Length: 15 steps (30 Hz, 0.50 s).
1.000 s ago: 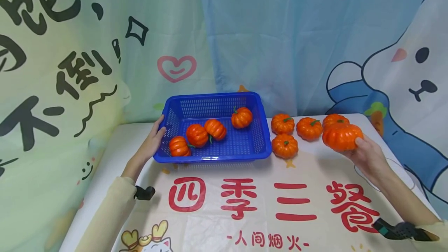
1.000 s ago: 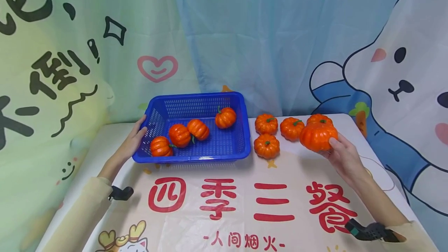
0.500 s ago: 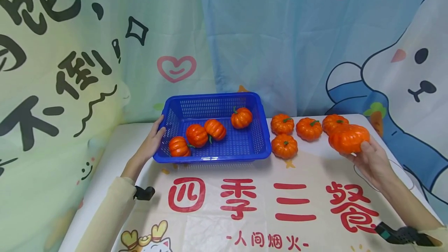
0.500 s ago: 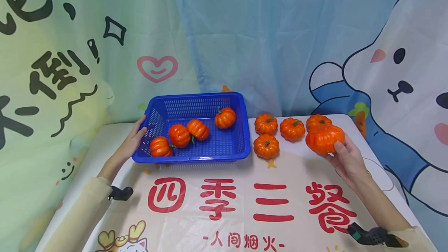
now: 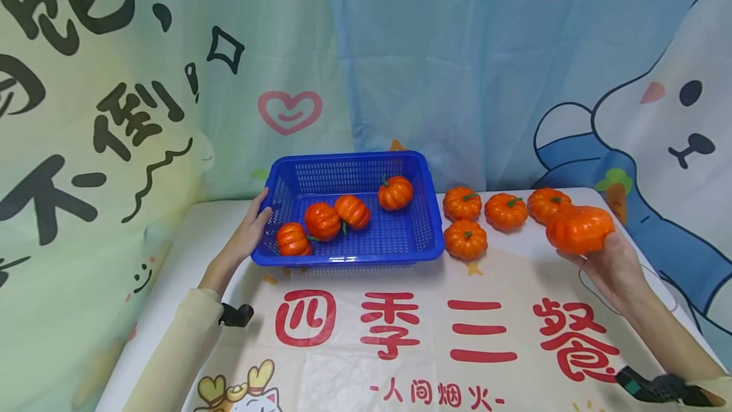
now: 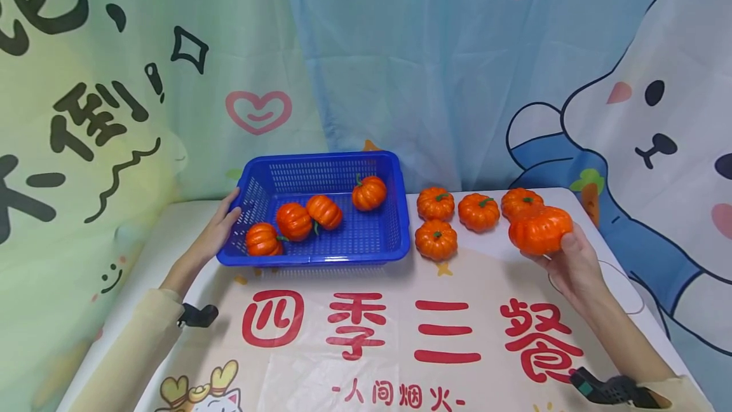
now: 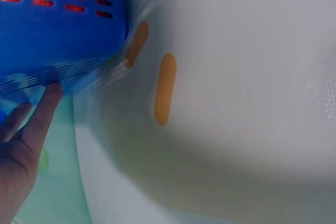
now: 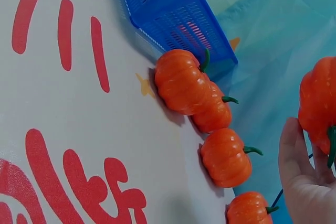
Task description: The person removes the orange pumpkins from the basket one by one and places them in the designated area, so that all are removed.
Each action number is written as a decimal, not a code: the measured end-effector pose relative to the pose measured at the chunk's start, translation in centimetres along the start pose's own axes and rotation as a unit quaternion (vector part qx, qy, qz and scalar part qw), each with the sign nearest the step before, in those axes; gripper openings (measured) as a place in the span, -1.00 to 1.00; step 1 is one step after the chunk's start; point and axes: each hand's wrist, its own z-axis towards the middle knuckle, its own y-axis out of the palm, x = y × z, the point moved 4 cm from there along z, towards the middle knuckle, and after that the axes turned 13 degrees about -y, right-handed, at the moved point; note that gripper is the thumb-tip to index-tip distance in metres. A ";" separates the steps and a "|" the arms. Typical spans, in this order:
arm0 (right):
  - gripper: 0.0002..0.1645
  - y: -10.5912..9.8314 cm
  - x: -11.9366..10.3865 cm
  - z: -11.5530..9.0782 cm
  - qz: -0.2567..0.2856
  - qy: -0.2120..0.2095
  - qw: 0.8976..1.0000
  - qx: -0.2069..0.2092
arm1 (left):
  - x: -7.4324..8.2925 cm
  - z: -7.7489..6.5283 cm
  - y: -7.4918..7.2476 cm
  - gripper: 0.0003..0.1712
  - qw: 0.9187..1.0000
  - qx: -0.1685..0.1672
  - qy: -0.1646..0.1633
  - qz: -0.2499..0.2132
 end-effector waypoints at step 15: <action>-0.39 0.1 0.0 -0.1 -0.007 -0.006 1.000 -0.014 | 0.4 0.0 -0.1 -0.33 1.000 -0.013 -0.022 -0.003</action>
